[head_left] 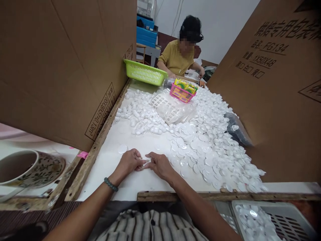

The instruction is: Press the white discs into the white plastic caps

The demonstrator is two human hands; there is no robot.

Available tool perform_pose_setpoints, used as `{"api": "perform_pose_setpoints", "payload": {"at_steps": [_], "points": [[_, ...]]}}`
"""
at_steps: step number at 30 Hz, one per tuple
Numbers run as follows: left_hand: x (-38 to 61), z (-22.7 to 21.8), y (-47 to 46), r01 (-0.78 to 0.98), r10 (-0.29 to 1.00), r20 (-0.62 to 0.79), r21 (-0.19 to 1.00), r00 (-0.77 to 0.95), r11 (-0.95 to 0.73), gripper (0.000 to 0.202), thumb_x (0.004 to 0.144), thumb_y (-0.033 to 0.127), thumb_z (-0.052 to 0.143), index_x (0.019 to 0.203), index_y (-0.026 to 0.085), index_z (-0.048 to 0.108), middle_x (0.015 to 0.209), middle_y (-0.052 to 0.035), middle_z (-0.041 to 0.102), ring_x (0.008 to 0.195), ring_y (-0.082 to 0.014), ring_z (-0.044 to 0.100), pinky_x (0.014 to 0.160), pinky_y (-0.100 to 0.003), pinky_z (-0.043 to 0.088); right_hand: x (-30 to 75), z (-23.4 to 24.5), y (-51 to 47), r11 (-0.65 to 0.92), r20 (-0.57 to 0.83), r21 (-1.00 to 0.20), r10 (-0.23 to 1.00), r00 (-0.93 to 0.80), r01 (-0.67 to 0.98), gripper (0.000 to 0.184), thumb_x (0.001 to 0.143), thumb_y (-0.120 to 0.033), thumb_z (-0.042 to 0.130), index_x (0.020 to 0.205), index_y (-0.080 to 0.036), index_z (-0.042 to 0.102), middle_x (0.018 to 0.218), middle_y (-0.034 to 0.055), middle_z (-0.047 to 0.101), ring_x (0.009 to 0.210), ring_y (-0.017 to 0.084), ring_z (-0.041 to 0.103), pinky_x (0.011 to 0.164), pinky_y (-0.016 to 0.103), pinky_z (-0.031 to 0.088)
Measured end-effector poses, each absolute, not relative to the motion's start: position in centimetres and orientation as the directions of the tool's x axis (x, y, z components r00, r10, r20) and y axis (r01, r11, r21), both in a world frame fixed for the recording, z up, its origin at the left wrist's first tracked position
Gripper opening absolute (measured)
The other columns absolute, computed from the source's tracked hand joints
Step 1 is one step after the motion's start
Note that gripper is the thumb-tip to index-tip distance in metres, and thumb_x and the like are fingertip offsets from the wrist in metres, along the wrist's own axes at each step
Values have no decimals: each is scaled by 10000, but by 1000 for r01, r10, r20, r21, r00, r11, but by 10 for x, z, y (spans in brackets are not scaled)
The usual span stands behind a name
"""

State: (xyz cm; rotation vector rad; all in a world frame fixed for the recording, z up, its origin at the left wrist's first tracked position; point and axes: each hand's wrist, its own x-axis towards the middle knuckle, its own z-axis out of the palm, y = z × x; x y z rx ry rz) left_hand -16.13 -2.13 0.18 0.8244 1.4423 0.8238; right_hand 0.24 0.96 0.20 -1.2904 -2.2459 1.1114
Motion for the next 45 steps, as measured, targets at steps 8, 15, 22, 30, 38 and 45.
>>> {"api": "perform_pose_setpoints", "payload": {"at_steps": [8,15,22,30,38,45], "points": [[-160,10,-36,509,968,-190,824,-163,247,321,711,410,602,932,193,517,655,7,591,587,-165,575,560,-288,451,10,8,28,268,12,-838,880,-475,476,300,809,-368,559,1041,-195,637,774,9,640,692,137,570,639,249,445],[-157,11,-41,885,967,252,446,17,-132,192,818,226,500,979,192,598,965,-84,561,892,-229,501,776,-372,423,10,17,102,427,244,-478,904,-351,768,262,825,-189,508,1073,-187,591,1025,75,562,924,186,531,756,285,419],[-160,9,-31,905,940,327,421,-97,-53,187,832,220,481,981,152,571,1010,-104,555,942,-248,481,815,-379,417,19,10,103,415,127,-323,910,-395,851,138,844,-269,532,955,-210,587,861,28,556,762,151,523,654,244,372],[-118,-9,7,743,989,149,664,-20,-85,228,767,178,566,989,188,517,903,-42,601,833,-195,544,734,-319,441,40,7,72,510,241,-453,860,-451,731,226,857,-257,506,696,-184,647,1056,51,524,701,108,546,663,257,439],[-113,-15,11,686,989,131,726,-68,-49,183,759,153,551,922,206,490,878,-12,603,790,-164,546,690,-275,427,33,-4,57,660,276,-264,751,-600,704,248,874,-166,449,757,-169,667,1056,97,610,835,160,593,699,264,491],[-110,-16,8,702,984,166,708,-60,-77,159,781,161,516,929,204,478,867,-22,582,821,-178,529,693,-286,423,38,-10,55,689,346,-278,722,-600,669,228,881,-172,444,847,-184,669,1050,100,612,846,156,600,717,264,505]]}}
